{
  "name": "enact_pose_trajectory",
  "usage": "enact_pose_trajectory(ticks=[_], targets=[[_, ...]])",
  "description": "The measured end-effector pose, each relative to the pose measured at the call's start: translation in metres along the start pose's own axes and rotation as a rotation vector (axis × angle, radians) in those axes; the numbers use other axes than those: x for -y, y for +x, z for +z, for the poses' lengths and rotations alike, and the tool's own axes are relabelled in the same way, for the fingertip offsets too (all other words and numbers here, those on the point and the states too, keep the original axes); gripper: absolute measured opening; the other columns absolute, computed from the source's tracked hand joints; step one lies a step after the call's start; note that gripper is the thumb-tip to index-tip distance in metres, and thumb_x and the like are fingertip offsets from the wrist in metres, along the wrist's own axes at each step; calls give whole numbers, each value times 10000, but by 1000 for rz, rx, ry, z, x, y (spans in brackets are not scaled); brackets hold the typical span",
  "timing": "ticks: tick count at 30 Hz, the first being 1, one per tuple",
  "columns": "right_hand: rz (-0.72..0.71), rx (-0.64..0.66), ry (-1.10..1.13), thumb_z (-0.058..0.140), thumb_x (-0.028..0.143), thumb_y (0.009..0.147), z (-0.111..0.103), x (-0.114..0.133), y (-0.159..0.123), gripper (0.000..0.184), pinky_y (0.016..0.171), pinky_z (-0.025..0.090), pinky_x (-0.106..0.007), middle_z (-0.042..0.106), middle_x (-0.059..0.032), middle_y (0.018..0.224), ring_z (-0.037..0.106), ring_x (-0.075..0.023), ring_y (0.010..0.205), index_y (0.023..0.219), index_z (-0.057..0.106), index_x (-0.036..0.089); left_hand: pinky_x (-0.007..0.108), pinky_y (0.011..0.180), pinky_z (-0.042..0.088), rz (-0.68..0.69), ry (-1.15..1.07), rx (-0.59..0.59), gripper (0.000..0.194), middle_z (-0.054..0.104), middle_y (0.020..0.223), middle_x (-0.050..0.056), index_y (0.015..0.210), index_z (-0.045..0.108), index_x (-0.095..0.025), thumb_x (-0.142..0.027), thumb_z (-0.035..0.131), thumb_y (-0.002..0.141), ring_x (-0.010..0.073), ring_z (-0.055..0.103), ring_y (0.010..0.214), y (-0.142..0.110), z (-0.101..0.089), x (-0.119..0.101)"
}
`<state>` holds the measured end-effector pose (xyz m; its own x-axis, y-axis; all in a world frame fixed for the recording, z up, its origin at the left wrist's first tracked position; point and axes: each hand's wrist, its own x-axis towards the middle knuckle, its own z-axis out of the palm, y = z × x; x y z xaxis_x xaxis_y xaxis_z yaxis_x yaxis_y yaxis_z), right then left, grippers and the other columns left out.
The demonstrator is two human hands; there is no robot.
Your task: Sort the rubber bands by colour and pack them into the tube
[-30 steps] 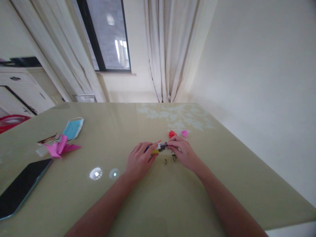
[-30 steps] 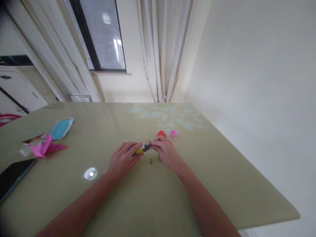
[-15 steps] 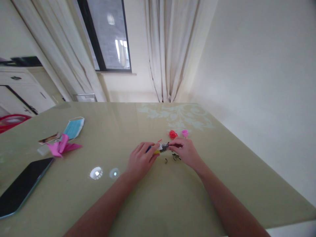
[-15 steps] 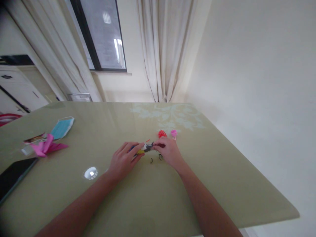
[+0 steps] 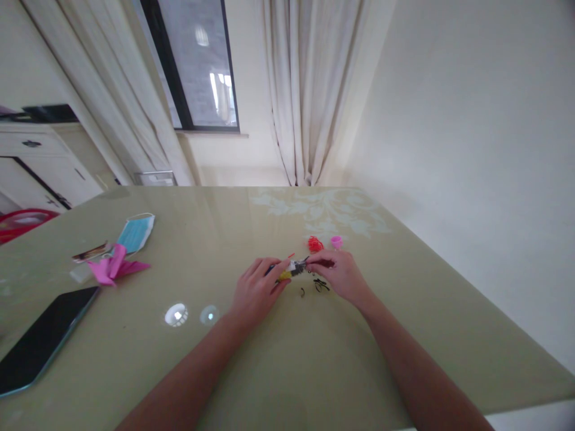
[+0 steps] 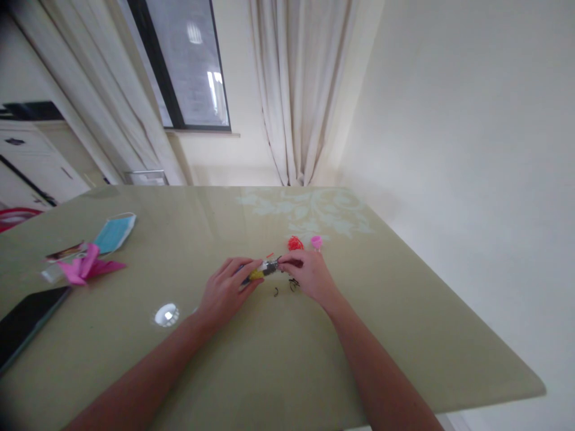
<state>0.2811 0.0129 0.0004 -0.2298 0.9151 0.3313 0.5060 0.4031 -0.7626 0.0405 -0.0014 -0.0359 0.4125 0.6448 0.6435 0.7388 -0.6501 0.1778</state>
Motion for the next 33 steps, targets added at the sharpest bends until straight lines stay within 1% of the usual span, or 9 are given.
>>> enact_pose_trajectory(ticks=[3,6,10,11,14,17,21,28,33], targets=[[24,-8,30,740,306,863,0,1,0,108,616,513,-275,757,-15,712,657,-158,622,846,810,226,370,873,598,-8,-7,-6,322,739,1141,84,1278,682,-237,-321,684,968,235,675,1016,0,0,0],[35,-13,90,761,331,842,0,2,-1,123,628,536,-277,753,-21,725,681,-163,644,818,763,210,369,880,600,-18,-14,-6,320,738,1141,87,1280,688,-244,-319,680,969,235,675,1032,0,1,0],[69,-84,210,836,392,777,2,2,-1,256,655,576,-295,766,-25,769,729,-188,696,891,686,218,369,898,599,-28,-35,-12,321,734,1142,90,1285,685,-251,-338,667,977,229,673,1042,0,0,0],[64,-92,216,836,401,779,3,1,0,261,663,583,-300,768,-27,772,733,-191,701,900,691,220,370,903,597,-29,-41,-12,325,733,1145,91,1291,680,-249,-342,664,980,228,672,1045,0,0,0],[11,-94,165,793,407,833,3,-1,0,190,679,589,-310,775,-37,770,727,-190,691,866,761,224,369,904,595,-26,-55,-25,337,733,1149,89,1308,665,-246,-353,652,988,228,670,1042,1,-1,-1],[-15,-143,115,780,387,854,2,-2,0,147,669,582,-314,783,-41,776,718,-193,687,866,814,244,361,891,596,-17,-59,-40,351,736,1147,83,1316,658,-250,-380,648,991,227,674,1032,1,-2,-1],[12,-176,190,782,357,854,3,-1,0,130,678,586,-321,792,-52,820,723,-204,724,878,825,236,352,882,593,4,-46,-46,341,739,1141,82,1312,662,-248,-383,635,1000,224,678,1027,1,-1,-2],[-49,-130,220,765,374,887,1,4,1,156,810,594,-355,786,-73,949,726,-215,869,948,840,252,353,892,593,-41,-77,-52,376,739,1145,79,1330,656,-247,-385,663,981,224,675,1025,1,0,-2],[-38,-152,273,818,395,842,1,5,2,157,790,608,-341,772,-68,908,721,-202,837,876,839,243,352,896,592,-49,-112,-65,415,733,1155,77,1363,638,-256,-392,676,973,223,672,1037,1,0,-4]])
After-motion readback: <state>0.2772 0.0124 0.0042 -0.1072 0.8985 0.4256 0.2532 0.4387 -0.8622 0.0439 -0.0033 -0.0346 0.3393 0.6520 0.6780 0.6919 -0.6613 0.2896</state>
